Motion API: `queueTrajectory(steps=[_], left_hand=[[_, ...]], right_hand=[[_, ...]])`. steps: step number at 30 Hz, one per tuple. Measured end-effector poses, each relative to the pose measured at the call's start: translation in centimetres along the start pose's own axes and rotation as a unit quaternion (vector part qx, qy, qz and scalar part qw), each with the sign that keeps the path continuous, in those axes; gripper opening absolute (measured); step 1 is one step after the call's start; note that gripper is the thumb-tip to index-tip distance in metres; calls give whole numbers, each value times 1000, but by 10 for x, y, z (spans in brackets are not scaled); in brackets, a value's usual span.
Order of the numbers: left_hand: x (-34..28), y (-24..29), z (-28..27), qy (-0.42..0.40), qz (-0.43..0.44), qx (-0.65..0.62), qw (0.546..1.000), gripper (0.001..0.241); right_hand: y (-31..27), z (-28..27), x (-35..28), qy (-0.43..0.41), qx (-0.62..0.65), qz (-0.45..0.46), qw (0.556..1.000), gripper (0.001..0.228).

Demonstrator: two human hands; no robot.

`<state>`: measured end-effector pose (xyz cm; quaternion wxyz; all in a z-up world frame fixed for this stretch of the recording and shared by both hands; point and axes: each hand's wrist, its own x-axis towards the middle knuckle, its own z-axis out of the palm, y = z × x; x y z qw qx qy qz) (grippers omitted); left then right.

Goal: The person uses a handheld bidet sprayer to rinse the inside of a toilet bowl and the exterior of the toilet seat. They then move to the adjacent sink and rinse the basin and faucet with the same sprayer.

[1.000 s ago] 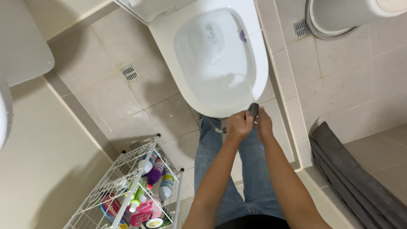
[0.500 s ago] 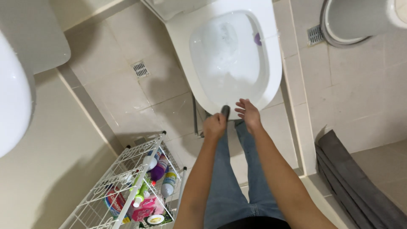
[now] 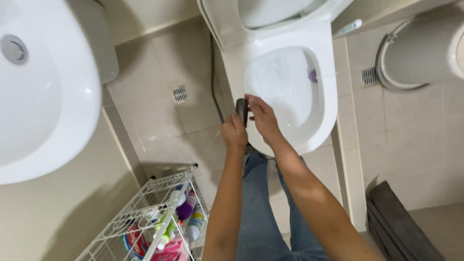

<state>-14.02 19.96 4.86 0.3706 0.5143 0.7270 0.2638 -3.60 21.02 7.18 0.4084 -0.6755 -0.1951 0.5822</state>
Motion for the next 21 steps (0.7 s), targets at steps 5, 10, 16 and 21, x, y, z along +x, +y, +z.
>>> queueTrajectory(steps=[5,10,16,21], left_hand=[[23,91,-22,-2,23,-82,996,54],[36,136,-25,-13,36,-148,988,53],[43,152,-27,-3,60,-188,980,55],[49,140,-22,71,147,-224,961,54]], right_hand=[[-101,13,15,31,22,-133,990,42],[-172,10,29,36,52,-221,973,41],[-216,10,49,-48,158,-225,960,49],[-190,12,57,-60,160,-198,965,54]])
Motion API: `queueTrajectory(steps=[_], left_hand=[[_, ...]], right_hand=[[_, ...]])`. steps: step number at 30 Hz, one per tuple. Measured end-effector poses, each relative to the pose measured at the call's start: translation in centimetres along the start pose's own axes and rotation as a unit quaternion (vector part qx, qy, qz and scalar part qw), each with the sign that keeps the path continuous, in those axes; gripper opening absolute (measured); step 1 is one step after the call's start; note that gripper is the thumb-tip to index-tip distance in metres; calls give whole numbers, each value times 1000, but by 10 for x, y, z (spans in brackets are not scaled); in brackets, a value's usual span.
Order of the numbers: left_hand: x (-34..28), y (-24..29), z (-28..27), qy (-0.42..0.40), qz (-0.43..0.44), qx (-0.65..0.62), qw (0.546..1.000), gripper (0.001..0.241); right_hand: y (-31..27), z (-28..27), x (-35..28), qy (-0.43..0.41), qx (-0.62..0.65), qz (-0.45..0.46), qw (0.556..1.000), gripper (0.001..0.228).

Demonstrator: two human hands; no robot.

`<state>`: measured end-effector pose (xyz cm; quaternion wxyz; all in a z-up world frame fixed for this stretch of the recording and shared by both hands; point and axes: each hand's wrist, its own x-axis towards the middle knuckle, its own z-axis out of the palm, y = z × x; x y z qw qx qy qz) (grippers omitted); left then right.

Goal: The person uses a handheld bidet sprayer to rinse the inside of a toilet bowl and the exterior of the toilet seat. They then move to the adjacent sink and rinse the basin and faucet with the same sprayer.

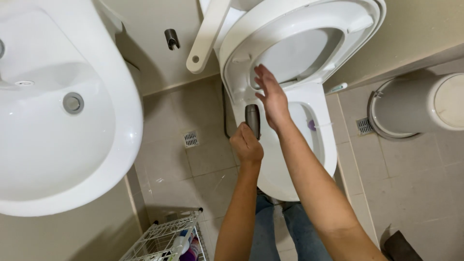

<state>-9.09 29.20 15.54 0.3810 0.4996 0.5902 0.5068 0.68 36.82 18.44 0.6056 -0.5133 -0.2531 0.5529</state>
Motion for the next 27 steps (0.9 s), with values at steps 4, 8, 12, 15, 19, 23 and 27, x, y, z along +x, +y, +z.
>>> queueTrajectory(steps=[4,8,12,15,19,23,27], left_hand=[[10,18,0,28,62,24,997,52],[19,39,3,44,91,26,995,51],[35,46,9,67,106,18,992,49],[46,46,15,82,103,22,991,48],[44,30,18,86,94,22,992,49],[27,12,14,67,63,36,995,50],[17,3,14,58,33,45,997,49]], right_hand=[[12,0,-17,-16,24,10,1000,53],[4,7,-30,-61,76,14,995,51],[4,11,-20,-87,88,-17,992,47],[9,14,-6,-86,72,-51,992,45],[16,13,-7,-74,61,-43,994,45],[31,7,-17,-43,61,18,997,49],[45,-2,-24,-33,39,53,997,51]])
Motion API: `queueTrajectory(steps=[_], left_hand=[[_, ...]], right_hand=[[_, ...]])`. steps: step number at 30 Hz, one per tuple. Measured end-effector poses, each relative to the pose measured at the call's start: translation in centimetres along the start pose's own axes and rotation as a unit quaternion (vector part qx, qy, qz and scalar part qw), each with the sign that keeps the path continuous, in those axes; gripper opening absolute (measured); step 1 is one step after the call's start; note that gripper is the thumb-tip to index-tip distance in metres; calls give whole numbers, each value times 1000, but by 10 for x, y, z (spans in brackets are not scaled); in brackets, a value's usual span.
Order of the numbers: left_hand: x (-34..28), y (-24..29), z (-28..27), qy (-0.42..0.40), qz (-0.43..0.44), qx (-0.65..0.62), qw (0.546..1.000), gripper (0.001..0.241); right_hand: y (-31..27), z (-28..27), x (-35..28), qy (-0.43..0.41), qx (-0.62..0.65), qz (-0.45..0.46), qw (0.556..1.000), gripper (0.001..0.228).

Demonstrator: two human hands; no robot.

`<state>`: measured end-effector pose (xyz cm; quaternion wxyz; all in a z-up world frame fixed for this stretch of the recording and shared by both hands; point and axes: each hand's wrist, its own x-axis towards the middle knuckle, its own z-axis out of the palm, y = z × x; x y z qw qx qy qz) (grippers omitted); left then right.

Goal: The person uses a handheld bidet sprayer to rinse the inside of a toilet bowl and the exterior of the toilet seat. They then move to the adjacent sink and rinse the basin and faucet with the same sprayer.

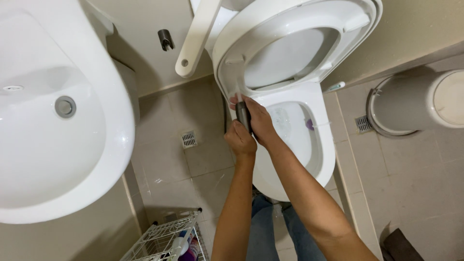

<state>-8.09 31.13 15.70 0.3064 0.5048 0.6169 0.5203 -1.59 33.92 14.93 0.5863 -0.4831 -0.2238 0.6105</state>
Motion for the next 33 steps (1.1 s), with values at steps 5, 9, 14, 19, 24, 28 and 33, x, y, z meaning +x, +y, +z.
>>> queueTrajectory(steps=[5,9,14,19,24,28,33], left_hand=[[-2,-11,1,-1,-12,5,1000,50],[-1,-25,2,-4,-18,14,1000,52],[6,-26,1,-6,-37,8,999,51],[13,-23,1,-4,-30,12,999,50],[17,-42,11,5,-27,14,1000,50],[14,-34,18,16,-51,18,998,49],[1,-34,40,-8,-46,47,998,49]], right_hand=[[6,-2,-2,6,-5,20,1000,52],[11,0,0,12,3,23,1000,51],[9,6,3,10,-8,17,1000,51],[8,13,5,18,-5,8,1000,50],[15,9,16,20,24,14,999,51],[12,3,20,17,28,23,999,51],[3,-24,26,32,41,44,998,45]])
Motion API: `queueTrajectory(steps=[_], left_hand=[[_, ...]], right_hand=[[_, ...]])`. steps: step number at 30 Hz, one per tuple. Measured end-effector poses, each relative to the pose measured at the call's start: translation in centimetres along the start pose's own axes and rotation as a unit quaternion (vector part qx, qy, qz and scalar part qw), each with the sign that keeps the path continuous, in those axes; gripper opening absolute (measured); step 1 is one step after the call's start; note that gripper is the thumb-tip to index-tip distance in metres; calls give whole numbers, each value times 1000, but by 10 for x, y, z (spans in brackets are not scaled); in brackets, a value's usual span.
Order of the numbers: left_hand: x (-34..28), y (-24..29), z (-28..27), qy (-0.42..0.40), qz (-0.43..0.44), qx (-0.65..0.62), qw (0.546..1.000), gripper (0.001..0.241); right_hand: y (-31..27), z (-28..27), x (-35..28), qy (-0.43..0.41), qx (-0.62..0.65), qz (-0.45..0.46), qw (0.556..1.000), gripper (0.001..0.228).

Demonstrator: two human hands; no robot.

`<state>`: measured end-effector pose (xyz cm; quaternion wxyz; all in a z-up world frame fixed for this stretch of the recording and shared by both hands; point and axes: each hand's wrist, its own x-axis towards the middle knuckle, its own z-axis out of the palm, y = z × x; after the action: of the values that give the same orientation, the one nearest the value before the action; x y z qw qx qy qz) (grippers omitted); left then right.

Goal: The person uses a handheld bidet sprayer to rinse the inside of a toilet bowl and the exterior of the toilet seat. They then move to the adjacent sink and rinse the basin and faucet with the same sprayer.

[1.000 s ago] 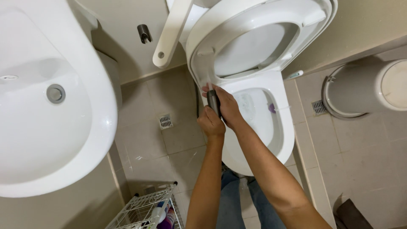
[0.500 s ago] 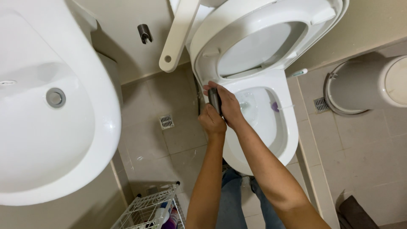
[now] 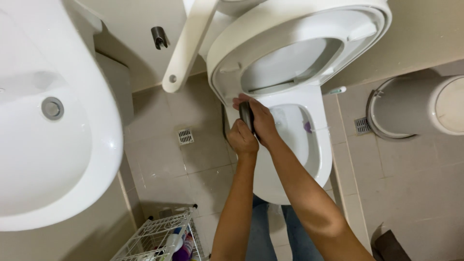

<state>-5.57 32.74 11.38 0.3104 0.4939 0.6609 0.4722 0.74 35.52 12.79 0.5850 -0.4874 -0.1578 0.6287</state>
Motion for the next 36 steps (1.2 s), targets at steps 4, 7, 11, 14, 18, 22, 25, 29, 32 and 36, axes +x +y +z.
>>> queueTrajectory(steps=[4,7,11,14,18,22,25,29,32,36], left_hand=[[-17,23,29,-40,24,9,999,48],[-35,32,58,-89,51,45,994,44],[-53,50,96,-220,35,104,969,45],[-56,73,118,-288,54,107,950,47],[-46,114,128,-368,101,118,917,48],[-51,94,146,-364,92,137,917,50],[-49,89,147,-342,85,130,927,48],[-36,91,140,-267,122,107,950,45],[-19,105,117,-177,152,58,971,41],[7,121,84,-46,170,-26,984,41]], right_hand=[[-31,-36,-3,27,8,6,1000,44],[-49,-76,-1,87,73,5,994,43],[-68,-145,10,124,99,59,986,53],[-85,-183,24,148,164,88,971,50],[-109,-214,34,171,193,110,960,36],[-112,-233,37,139,226,112,958,39],[-123,-226,30,168,216,128,953,38],[-177,-143,-13,128,-8,-72,989,48],[-187,-98,-34,23,-227,-261,938,45],[-164,-75,-36,-2,-308,-355,883,35]])
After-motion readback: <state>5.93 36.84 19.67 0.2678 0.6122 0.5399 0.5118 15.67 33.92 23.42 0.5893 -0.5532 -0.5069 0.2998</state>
